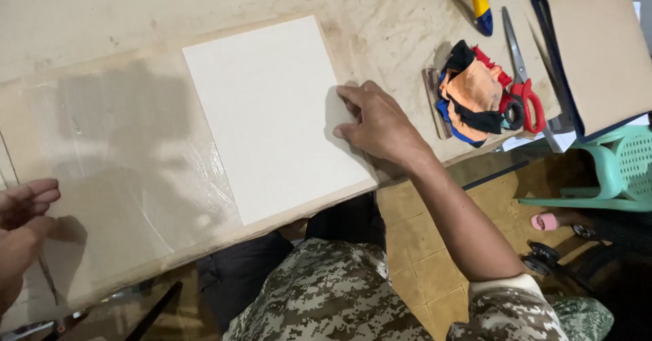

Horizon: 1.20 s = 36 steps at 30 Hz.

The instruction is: Assembling a cover base by aligning cardboard panels with a spacer and applying a blue textured covering sheet.

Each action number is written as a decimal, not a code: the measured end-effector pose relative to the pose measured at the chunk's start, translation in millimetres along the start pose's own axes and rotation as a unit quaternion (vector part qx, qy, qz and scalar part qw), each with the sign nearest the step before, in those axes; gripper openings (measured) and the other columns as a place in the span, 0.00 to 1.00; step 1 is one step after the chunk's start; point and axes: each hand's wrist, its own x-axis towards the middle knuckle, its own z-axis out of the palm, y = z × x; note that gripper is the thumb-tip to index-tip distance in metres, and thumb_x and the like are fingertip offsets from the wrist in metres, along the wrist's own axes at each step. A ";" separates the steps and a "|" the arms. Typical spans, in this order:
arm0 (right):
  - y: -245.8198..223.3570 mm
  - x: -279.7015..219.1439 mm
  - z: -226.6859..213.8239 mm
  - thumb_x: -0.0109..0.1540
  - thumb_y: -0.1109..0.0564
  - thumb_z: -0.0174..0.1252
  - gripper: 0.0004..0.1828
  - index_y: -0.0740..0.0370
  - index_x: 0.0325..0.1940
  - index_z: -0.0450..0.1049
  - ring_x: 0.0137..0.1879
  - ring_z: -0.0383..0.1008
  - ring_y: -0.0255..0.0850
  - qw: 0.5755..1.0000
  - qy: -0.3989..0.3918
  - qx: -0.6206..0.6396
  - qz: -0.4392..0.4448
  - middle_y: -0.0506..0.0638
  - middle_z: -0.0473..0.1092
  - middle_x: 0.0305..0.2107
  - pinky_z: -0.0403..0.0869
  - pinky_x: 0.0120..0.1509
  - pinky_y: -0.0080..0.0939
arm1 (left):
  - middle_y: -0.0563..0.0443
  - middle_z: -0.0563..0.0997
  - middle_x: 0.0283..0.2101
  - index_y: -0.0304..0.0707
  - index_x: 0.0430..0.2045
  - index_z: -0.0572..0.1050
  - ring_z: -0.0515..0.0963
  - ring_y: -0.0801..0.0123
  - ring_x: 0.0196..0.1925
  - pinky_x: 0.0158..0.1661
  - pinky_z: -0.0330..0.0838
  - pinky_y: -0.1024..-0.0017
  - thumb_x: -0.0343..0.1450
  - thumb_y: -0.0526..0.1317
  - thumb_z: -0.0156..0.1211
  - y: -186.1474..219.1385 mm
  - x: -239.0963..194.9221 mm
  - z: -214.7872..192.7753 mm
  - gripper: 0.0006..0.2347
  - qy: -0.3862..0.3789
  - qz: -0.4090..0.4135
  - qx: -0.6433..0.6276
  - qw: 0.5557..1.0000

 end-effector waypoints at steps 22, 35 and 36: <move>62.9 -7.6 72.4 0.66 0.59 0.58 0.15 0.63 0.57 0.78 0.52 0.77 0.49 0.916 0.319 0.032 -0.242 0.55 0.78 0.47 0.78 0.58 0.46 | 0.41 0.77 0.60 0.29 0.57 0.75 0.73 0.57 0.63 0.69 0.61 0.60 0.77 0.22 0.51 153.9 -30.4 -8.4 0.15 0.037 -0.261 -0.096 0.960; 61.2 0.4 60.2 0.57 0.66 0.53 0.17 0.68 0.48 0.79 0.48 0.73 0.68 0.862 0.324 -0.159 -0.356 0.72 0.71 0.47 0.73 0.54 0.63 | 0.56 0.86 0.49 0.46 0.46 0.84 0.82 0.72 0.52 0.54 0.72 0.73 0.63 0.36 0.55 51.8 23.6 45.7 0.18 -0.015 -0.108 -0.084 0.990; 53.1 -0.9 66.3 0.63 0.62 0.54 0.15 0.66 0.53 0.77 0.47 0.70 0.72 0.882 0.287 -0.144 -0.345 0.77 0.66 0.52 0.71 0.48 0.66 | 0.56 0.86 0.50 0.45 0.41 0.85 0.82 0.73 0.54 0.57 0.70 0.75 0.65 0.37 0.55 41.3 29.4 52.4 0.15 -0.013 -0.051 -0.107 0.993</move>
